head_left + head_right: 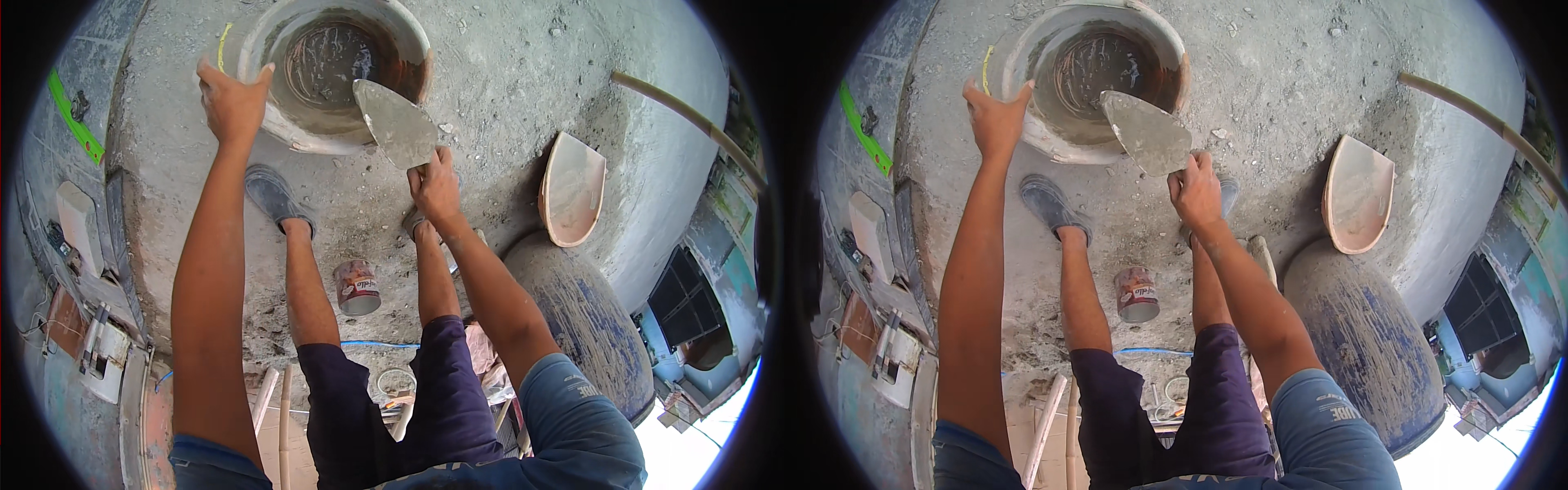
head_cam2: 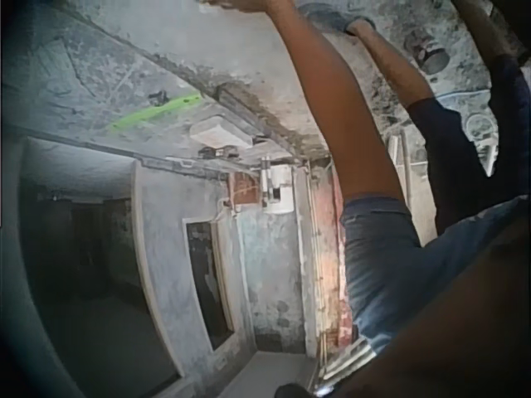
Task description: The person scoops cement from a bucket with a trowel, mixes it briefly, then applies the cement onto a rectangular tile. The person spreads the cement evenly across the tile surface using the trowel.
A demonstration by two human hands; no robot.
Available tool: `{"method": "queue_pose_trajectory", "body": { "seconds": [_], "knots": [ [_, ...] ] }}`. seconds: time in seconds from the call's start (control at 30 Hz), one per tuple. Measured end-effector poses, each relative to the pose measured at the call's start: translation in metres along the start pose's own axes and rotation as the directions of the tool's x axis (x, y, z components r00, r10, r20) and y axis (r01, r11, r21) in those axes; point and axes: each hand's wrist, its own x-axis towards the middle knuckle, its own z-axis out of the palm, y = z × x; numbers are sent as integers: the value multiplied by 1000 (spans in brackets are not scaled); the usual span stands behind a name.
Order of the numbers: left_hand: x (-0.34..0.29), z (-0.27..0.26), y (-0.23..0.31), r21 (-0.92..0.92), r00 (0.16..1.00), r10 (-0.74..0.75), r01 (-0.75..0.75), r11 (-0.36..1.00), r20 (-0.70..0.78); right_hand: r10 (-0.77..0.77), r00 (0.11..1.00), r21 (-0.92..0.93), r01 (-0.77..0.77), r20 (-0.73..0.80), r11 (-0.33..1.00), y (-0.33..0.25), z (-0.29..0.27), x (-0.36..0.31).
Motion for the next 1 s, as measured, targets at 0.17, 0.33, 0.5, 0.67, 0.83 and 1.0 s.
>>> {"method": "queue_pose_trajectory", "body": {
  "seconds": [0.17,0.33,0.5,0.67,0.83,1.0],
  "knots": [
    [41,22,27,136,983,186,-183,974,-9,-115,992,-108,121,55,987,48,28,50],
    [47,37,17,292,997,38,-57,955,72,-114,990,-140,124,82,982,58,46,55],
    [51,42,20,272,990,20,-58,961,139,-109,986,-156,128,125,979,79,37,46],
    [56,45,20,263,994,15,-44,964,113,-13,979,-225,60,204,973,86,28,46],
    [57,44,26,268,989,-71,34,963,129,27,964,-299,55,264,953,120,10,24],
    [57,41,26,289,988,-69,26,957,140,275,894,-410,-116,355,905,178,-54,-46]
  ]
}}
